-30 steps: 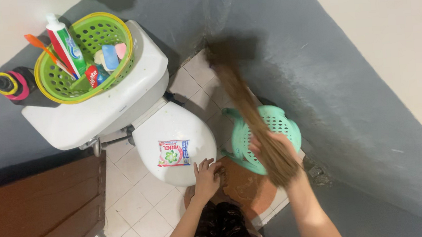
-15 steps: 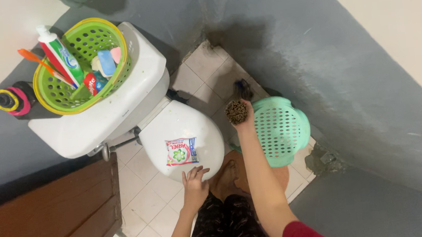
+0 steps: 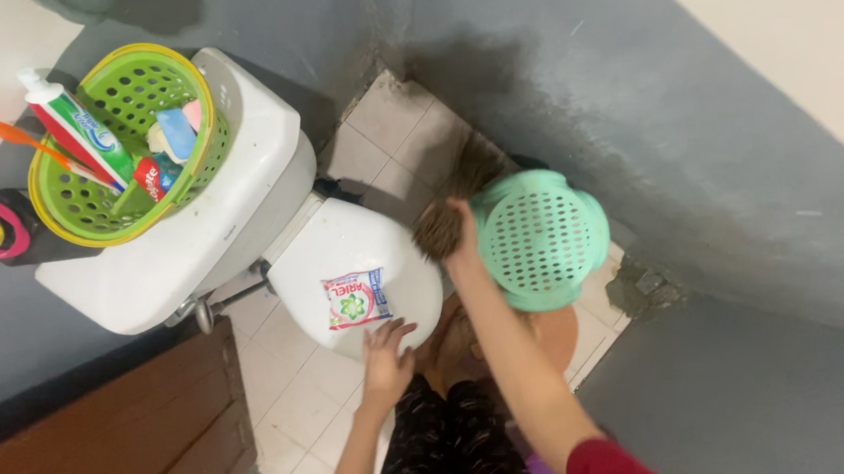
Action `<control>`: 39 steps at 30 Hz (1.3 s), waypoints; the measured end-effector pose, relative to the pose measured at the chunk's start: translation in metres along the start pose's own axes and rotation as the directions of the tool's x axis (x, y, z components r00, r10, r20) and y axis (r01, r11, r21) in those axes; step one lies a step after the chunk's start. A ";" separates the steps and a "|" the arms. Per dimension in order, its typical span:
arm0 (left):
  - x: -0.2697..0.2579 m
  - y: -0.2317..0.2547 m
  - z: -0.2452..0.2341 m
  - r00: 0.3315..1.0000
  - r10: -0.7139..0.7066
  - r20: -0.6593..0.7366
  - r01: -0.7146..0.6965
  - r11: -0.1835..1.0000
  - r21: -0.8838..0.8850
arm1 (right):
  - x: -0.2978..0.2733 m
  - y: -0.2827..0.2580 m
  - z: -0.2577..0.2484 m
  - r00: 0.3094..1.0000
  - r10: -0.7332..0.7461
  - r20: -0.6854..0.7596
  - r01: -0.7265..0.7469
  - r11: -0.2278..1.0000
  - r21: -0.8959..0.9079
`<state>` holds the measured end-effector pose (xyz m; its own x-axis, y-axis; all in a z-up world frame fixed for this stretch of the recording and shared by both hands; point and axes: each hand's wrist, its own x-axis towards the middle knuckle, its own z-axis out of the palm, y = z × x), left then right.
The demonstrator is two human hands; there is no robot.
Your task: The person organizes items on a wall-mounted shelf, then pours water from a pink scoop onto the floor and sweeps the area with a traditional broom. They move a green plastic stool to access the floor and continue sweeping around the toilet and bucket.
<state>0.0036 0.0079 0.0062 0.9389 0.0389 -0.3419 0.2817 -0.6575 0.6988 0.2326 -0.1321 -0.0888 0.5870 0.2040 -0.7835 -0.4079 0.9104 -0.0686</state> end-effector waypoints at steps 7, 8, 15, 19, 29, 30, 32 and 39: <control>-0.068 -0.122 -0.079 0.971 0.005 -0.237 0.028 0.990 0.139 | -0.186 0.010 -0.005 0.946 0.216 0.241 -0.204 0.976 -0.075; -0.080 -0.140 -0.100 0.950 -0.017 -0.312 0.059 0.990 0.128 | -0.209 0.009 -0.010 0.949 0.236 0.207 -0.222 0.971 -0.090; -0.172 -0.212 -0.189 0.818 -0.224 -0.529 0.304 0.950 0.068 | -0.319 0.019 -0.103 0.980 0.186 -0.066 -0.169 0.613 -0.772; -0.218 -0.239 -0.161 0.821 -0.174 -0.543 0.213 0.977 0.010 | -0.327 0.040 -0.167 0.994 -0.046 -0.097 -0.082 0.250 -0.965; -0.363 -0.264 -0.085 0.940 -0.218 -0.263 0.207 0.976 -0.070 | -0.427 0.108 -0.291 0.961 -0.277 0.010 0.070 0.206 -0.976; -0.377 -0.267 -0.087 0.946 -0.209 -0.248 0.195 0.977 -0.082 | -0.441 0.117 -0.302 0.955 -0.296 -0.004 0.062 0.212 -0.975; -0.403 -0.276 -0.099 0.942 -0.211 -0.262 0.197 0.977 -0.077 | -0.461 0.135 -0.317 0.942 -0.335 -0.016 0.064 0.226 -0.972; -0.456 -0.340 -0.168 0.951 -0.138 -0.275 0.145 0.989 0.003 | -0.491 0.230 -0.365 0.922 -0.383 -0.063 0.091 0.371 -0.924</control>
<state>-0.4875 0.3395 0.0302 0.9087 0.3351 -0.2490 0.4140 -0.6472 0.6401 -0.4046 -0.1538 0.0546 0.6531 -0.1834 -0.7347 -0.7442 0.0237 -0.6675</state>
